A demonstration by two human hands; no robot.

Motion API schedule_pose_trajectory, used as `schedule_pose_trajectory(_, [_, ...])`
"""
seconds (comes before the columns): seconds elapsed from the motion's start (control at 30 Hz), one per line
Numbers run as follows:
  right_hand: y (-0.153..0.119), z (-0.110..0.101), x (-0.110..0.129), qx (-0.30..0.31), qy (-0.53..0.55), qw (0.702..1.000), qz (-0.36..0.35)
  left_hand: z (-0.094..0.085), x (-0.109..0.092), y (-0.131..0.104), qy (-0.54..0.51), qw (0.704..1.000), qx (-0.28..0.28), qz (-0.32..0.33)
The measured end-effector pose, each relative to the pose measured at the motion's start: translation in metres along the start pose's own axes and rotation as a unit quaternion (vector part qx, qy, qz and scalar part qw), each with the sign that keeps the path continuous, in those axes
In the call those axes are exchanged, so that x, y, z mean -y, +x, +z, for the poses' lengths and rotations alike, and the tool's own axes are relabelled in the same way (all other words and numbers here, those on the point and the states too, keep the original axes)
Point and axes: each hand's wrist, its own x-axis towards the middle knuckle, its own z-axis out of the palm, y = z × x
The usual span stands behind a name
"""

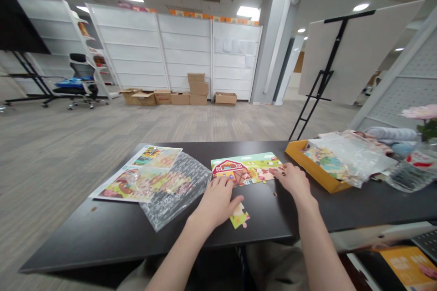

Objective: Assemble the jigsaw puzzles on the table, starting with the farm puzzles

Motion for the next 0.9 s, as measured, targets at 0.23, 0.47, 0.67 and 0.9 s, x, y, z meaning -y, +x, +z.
schedule_pose_trajectory(0.23, [0.012, 0.003, -0.017, -0.098, 0.152, 0.983, 0.007, -0.001, 0.005, 0.004, -0.016, 1.0, 0.0, 0.01])
schedule_pose_trajectory(0.47, [0.013, 0.0, -0.027, -0.147, 0.325, 0.934, -0.002, -0.003, 0.005, 0.003, -0.014, 1.0, 0.016, 0.012])
schedule_pose_trajectory(0.67, [0.007, -0.004, -0.025, -0.208, 0.386, 0.898, -0.018, -0.014, 0.001, -0.004, -0.038, 0.999, 0.027, 0.027])
schedule_pose_trajectory(0.9, [-0.02, -0.018, 0.003, 0.025, 0.533, 0.842, -0.078, -0.024, 0.004, -0.026, -0.072, 0.995, 0.075, 0.006])
